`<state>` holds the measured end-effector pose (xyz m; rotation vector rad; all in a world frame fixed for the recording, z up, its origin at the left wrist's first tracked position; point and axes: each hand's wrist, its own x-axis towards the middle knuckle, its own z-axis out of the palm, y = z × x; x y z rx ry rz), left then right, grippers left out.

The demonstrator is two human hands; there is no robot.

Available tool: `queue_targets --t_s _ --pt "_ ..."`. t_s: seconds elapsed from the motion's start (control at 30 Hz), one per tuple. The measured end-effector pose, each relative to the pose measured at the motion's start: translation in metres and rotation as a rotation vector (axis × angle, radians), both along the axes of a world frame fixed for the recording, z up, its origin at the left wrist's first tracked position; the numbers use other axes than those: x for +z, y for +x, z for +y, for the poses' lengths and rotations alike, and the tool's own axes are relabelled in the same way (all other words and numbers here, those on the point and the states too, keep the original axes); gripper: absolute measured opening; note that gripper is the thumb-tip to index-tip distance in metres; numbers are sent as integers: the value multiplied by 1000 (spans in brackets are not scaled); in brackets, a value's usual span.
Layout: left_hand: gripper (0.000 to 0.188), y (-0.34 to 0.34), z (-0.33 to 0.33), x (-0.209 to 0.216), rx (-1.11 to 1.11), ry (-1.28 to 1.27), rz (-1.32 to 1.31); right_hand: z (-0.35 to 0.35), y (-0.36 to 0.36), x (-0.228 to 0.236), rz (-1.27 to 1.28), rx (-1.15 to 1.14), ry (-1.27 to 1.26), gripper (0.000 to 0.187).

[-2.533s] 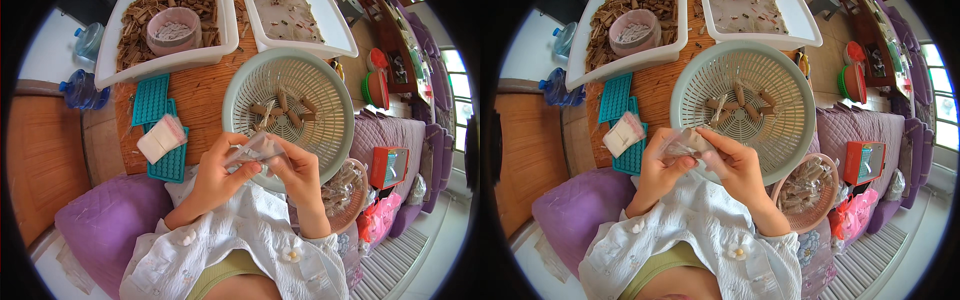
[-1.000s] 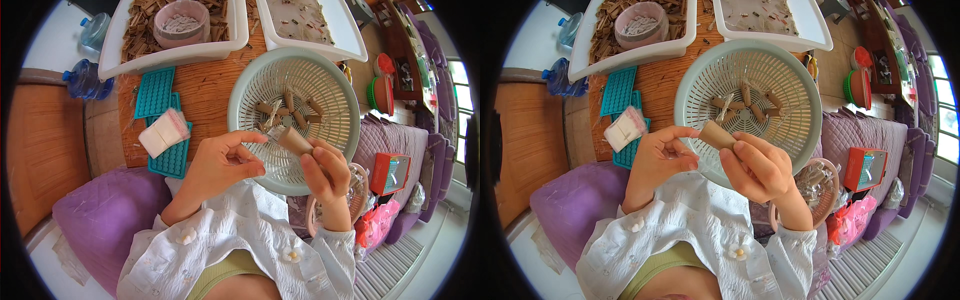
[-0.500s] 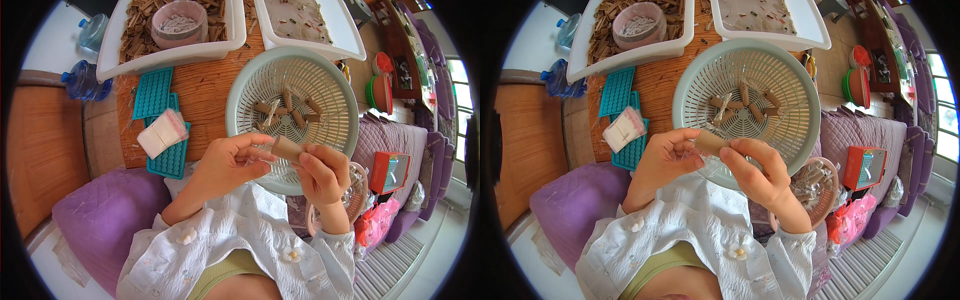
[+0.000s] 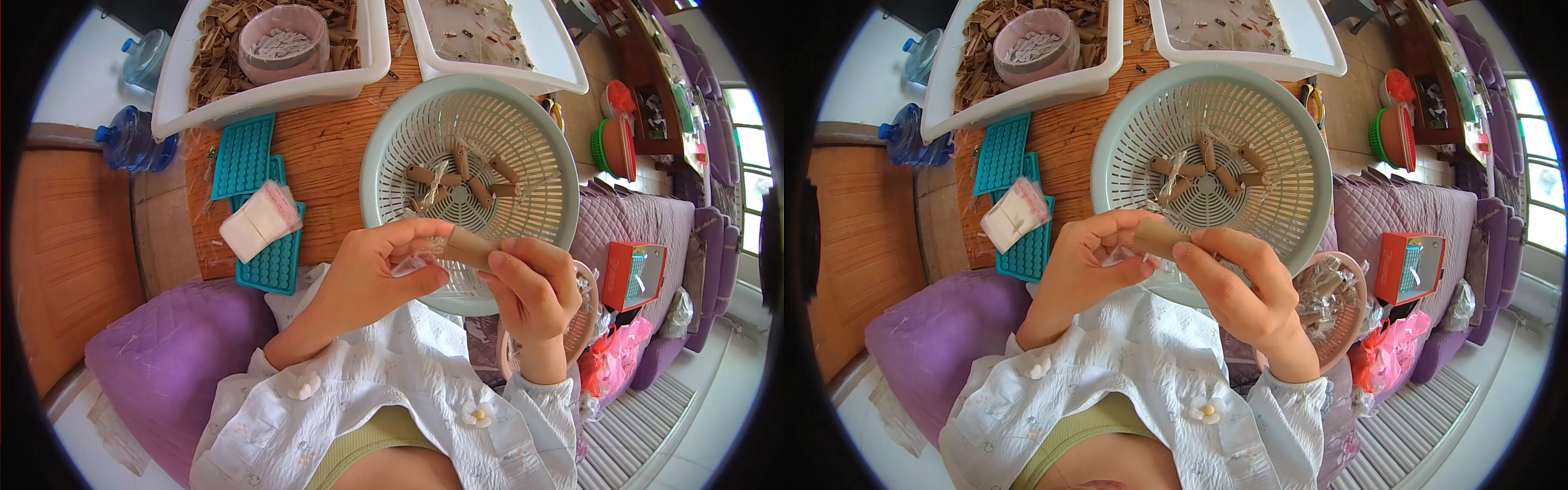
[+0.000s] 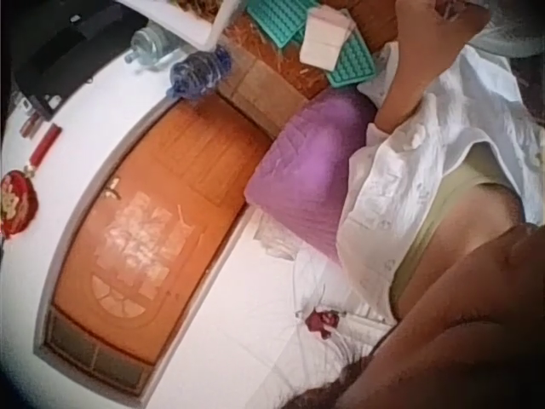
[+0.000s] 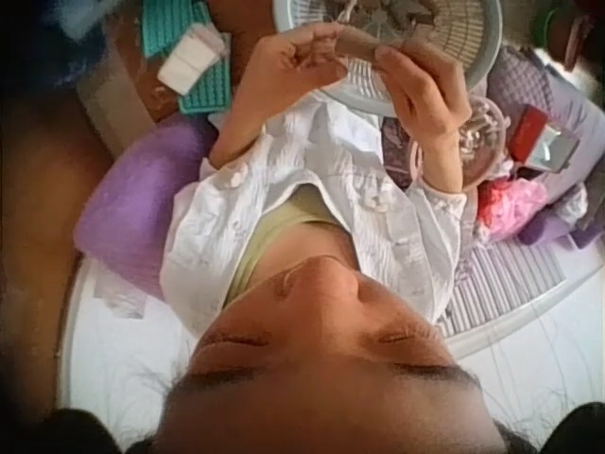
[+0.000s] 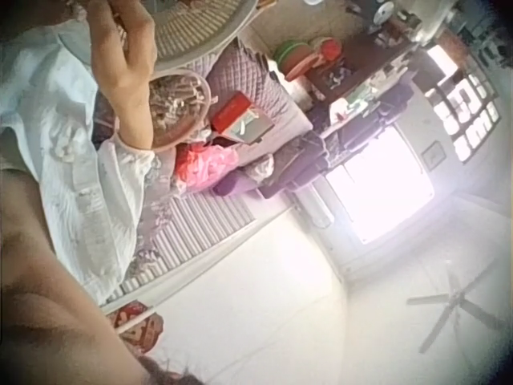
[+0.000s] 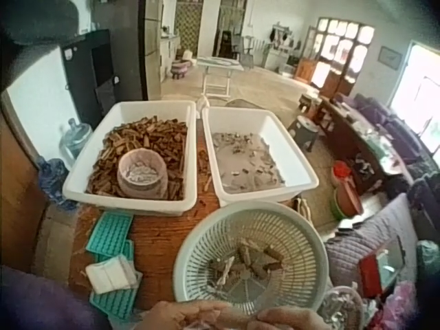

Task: The person packages small cylindrical objects and decorative feathers by hand, placing them into small plastic bags.

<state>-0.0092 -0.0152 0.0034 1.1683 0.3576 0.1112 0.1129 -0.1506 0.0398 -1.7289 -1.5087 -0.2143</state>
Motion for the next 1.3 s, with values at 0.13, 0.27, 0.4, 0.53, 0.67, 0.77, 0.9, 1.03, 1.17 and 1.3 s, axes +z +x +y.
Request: queue_targets --t_s 0.13,0.27,0.4,0.53,0.67,0.77,0.9,1.03,1.17,1.3 --pt "37 3 4 1 -34 -182 -58 1 -1 5 55 8 -53 30" --pt "40 4 4 2 -37 -382 -102 1 -2 11 134 -49 -175 29" --pt "44 5 -6 0 152 34 -145 0 -6 14 250 -162 -219 28" --pt "47 7 -10 -7 269 292 -259 -1 -10 16 431 -193 -202 27" --pt "52 5 -9 -9 303 412 -393 -2 -15 17 638 -274 -155 26" --pt "57 3 -11 -10 278 264 -459 -2 -17 17 683 -330 -108 27" --pt "66 2 -6 -9 157 88 -396 -2 -16 19 481 -294 -117 29" --pt "67 1 -5 -6 152 43 -336 -3 -17 18 414 -235 -137 31" --pt "66 -2 -6 -4 169 -25 -331 -3 -18 19 246 -228 -74 31" --pt "67 -2 -6 -3 165 6 -380 -5 -22 26 422 -282 -140 29"
